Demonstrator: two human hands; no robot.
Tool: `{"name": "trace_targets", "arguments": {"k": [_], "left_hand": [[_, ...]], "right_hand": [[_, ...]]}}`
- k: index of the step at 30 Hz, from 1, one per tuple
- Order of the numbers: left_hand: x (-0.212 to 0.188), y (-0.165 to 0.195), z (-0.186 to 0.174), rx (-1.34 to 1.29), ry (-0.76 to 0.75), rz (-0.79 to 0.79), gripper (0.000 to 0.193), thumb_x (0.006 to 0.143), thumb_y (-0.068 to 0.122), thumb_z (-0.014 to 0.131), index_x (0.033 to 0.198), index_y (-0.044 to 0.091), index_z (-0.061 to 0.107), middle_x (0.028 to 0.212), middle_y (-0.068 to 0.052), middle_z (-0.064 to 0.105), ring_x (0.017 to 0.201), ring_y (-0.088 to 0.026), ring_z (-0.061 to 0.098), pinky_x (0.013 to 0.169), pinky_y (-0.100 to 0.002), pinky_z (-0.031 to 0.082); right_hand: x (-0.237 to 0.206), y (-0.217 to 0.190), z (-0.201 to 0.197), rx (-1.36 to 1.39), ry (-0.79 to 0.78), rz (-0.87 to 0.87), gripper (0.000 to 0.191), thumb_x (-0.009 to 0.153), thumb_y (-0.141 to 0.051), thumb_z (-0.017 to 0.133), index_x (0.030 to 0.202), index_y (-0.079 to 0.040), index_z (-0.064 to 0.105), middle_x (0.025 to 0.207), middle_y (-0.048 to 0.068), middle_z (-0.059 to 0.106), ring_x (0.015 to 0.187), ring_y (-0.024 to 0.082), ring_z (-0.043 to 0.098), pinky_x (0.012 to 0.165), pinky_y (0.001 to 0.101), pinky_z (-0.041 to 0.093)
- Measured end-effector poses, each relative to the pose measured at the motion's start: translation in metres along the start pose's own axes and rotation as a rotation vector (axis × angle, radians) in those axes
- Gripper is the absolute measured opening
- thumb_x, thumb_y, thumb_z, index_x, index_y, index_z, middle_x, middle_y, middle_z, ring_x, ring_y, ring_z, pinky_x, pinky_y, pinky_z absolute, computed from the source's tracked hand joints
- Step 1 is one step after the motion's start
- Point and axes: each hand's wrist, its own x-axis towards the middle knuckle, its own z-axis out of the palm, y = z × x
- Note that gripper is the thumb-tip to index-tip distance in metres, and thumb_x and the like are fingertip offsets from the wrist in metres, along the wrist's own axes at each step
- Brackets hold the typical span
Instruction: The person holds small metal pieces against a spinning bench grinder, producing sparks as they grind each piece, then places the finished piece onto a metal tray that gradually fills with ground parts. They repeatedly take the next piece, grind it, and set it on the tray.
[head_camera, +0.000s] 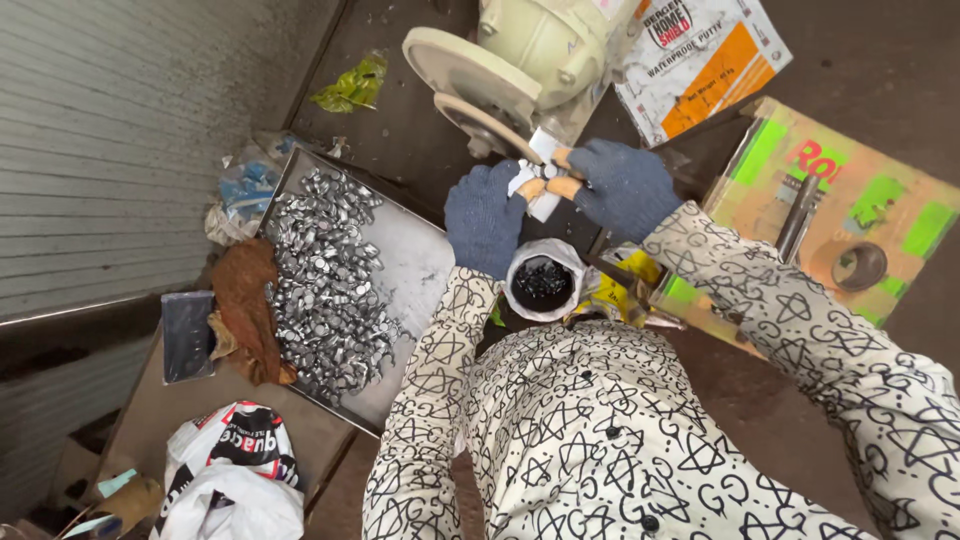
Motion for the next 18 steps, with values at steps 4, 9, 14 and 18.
{"name": "trace_targets", "arguments": {"k": [4, 9, 14, 18], "left_hand": [[0.005, -0.012, 0.012, 0.063, -0.05, 0.033, 0.024, 0.094, 0.04, 0.069, 0.103, 0.018, 0.066, 0.088, -0.008, 0.063, 0.085, -0.031, 0.064, 0.075, -0.049, 0.047], [-0.004, -0.007, 0.028, 0.219, -0.12, -0.01, 0.032, 0.089, 0.024, 0.066, 0.119, 0.014, 0.065, 0.089, -0.007, 0.063, 0.082, -0.029, 0.064, 0.073, -0.045, 0.048], [-0.017, -0.007, 0.048, 0.279, -0.093, 0.026, 0.049, 0.087, 0.02, 0.065, 0.134, 0.009, 0.061, 0.089, -0.007, 0.063, 0.081, -0.027, 0.064, 0.071, -0.046, 0.048], [-0.021, -0.003, 0.043, 0.191, -0.088, 0.007, 0.04, 0.093, 0.021, 0.064, 0.132, 0.014, 0.061, 0.101, -0.005, 0.067, 0.092, -0.026, 0.066, 0.079, -0.046, 0.048]], "right_hand": [[0.004, 0.008, 0.006, -0.012, 0.066, -0.074, 0.034, 0.095, -0.041, 0.074, 0.111, -0.012, 0.072, 0.089, 0.01, 0.066, 0.079, 0.032, 0.067, 0.063, 0.0441, 0.05], [0.028, 0.031, 0.002, -0.033, -0.179, -0.253, 0.032, 0.095, -0.04, 0.072, 0.102, -0.009, 0.071, 0.081, 0.01, 0.064, 0.077, 0.032, 0.066, 0.066, 0.0442, 0.051], [0.065, 0.055, -0.001, 0.065, -0.211, -0.539, 0.034, 0.094, -0.036, 0.07, 0.112, -0.008, 0.072, 0.09, 0.01, 0.066, 0.088, 0.033, 0.066, 0.075, 0.0443, 0.052], [0.043, 0.044, 0.006, 0.008, -0.089, -0.612, 0.038, 0.08, -0.031, 0.075, 0.112, -0.011, 0.07, 0.111, 0.013, 0.074, 0.091, 0.035, 0.065, 0.079, 0.0447, 0.051]]}}
